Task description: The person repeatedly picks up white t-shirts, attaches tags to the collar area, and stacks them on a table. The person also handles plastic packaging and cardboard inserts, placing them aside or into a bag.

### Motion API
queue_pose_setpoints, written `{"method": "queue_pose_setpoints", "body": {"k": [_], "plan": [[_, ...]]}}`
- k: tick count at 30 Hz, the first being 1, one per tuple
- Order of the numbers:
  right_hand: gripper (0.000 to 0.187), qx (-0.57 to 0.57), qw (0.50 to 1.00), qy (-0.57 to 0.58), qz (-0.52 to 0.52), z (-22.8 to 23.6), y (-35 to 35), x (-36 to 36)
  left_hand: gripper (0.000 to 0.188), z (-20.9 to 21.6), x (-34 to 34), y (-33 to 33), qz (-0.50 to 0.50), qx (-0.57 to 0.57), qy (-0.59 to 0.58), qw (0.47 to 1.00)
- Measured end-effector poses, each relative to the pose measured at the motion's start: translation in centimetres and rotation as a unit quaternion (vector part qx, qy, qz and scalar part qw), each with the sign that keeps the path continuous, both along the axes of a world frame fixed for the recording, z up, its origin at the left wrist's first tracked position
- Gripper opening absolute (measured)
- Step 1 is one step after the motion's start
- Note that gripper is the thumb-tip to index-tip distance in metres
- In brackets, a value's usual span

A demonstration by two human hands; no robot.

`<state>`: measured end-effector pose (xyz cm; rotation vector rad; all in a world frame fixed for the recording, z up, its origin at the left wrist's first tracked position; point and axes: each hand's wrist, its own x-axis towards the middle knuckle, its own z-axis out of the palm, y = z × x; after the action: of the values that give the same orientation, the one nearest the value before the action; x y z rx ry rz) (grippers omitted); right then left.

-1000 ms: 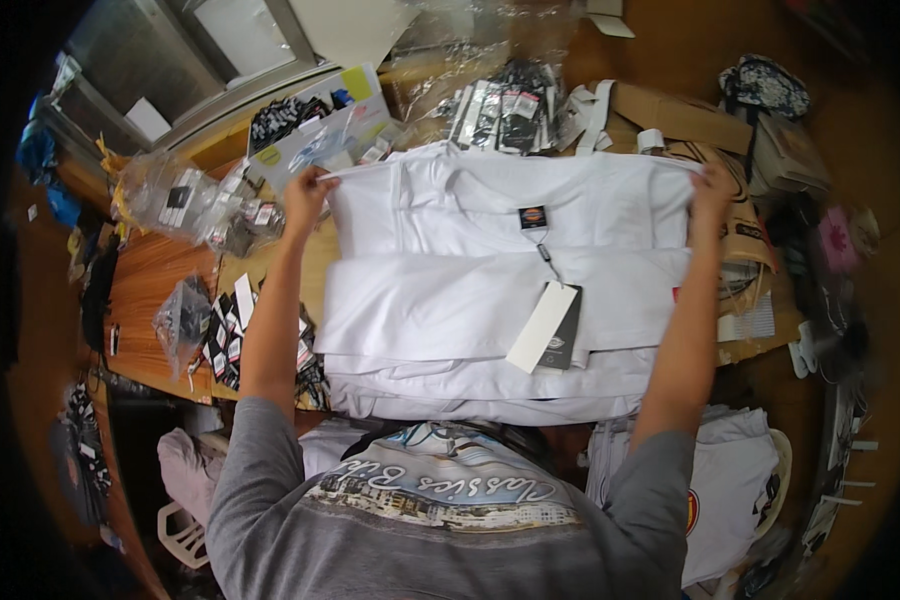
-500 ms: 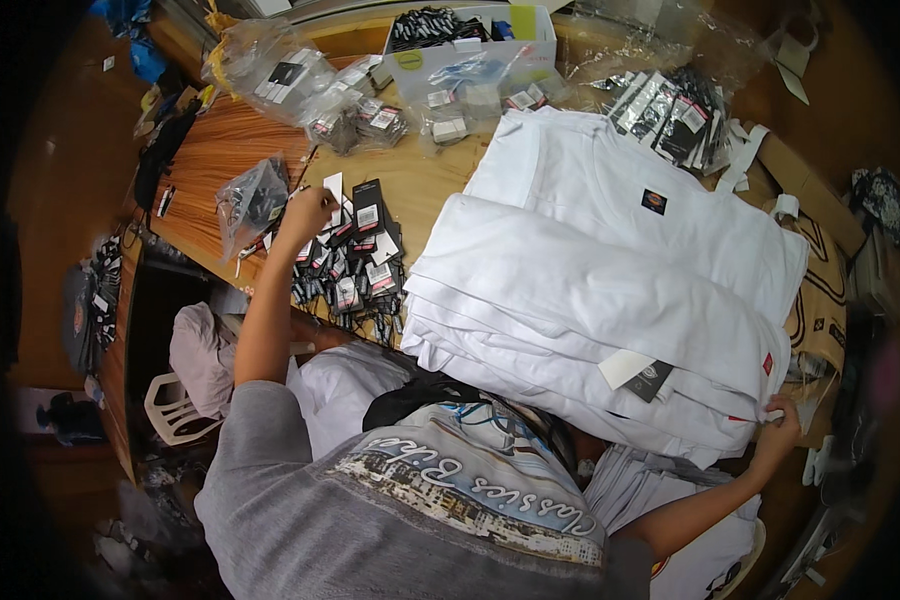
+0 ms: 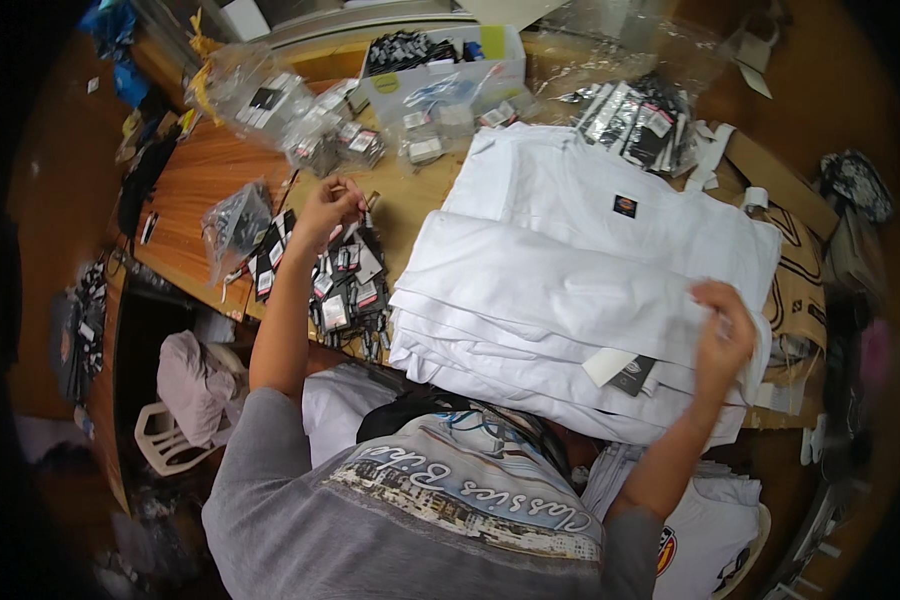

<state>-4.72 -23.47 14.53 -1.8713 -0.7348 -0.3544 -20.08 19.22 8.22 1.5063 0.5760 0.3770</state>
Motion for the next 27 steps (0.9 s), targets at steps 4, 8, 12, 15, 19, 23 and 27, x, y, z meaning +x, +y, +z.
{"method": "queue_pose_setpoints", "body": {"k": [4,8,12,15,19,23,27], "plan": [[0.027,-0.017,0.984,0.017,0.179,0.0,8.6,-1.4,0.006,3.7,3.9,-3.2,-0.008,-0.044,-0.088,0.995],[0.044,-0.063,0.961,-0.123,0.239,-0.7,14.6,-1.5,0.007,6.5,6.8,-8.7,-0.072,-0.118,-0.157,0.978],[0.036,-0.049,0.888,-0.445,0.102,-0.9,15.2,-0.9,0.006,7.7,9.6,-12.9,-0.143,-0.170,-0.170,0.960],[0.022,-0.048,0.876,-0.466,0.111,-0.1,13.6,-0.3,0.009,7.0,11.4,-15.3,-0.185,-0.205,-0.174,0.945],[0.010,-0.133,0.854,-0.492,0.109,1.0,11.0,0.2,0.006,5.6,12.9,-17.2,-0.283,-0.338,-0.143,0.886],[0.008,-0.195,0.814,-0.541,0.079,0.4,8.2,1.7,0.006,6.1,14.0,-19.6,-0.288,-0.390,-0.112,0.867],[0.007,-0.152,0.853,-0.487,0.112,1.0,7.0,1.9,0.012,5.6,15.3,-21.2,-0.270,-0.369,-0.071,0.886]]}}
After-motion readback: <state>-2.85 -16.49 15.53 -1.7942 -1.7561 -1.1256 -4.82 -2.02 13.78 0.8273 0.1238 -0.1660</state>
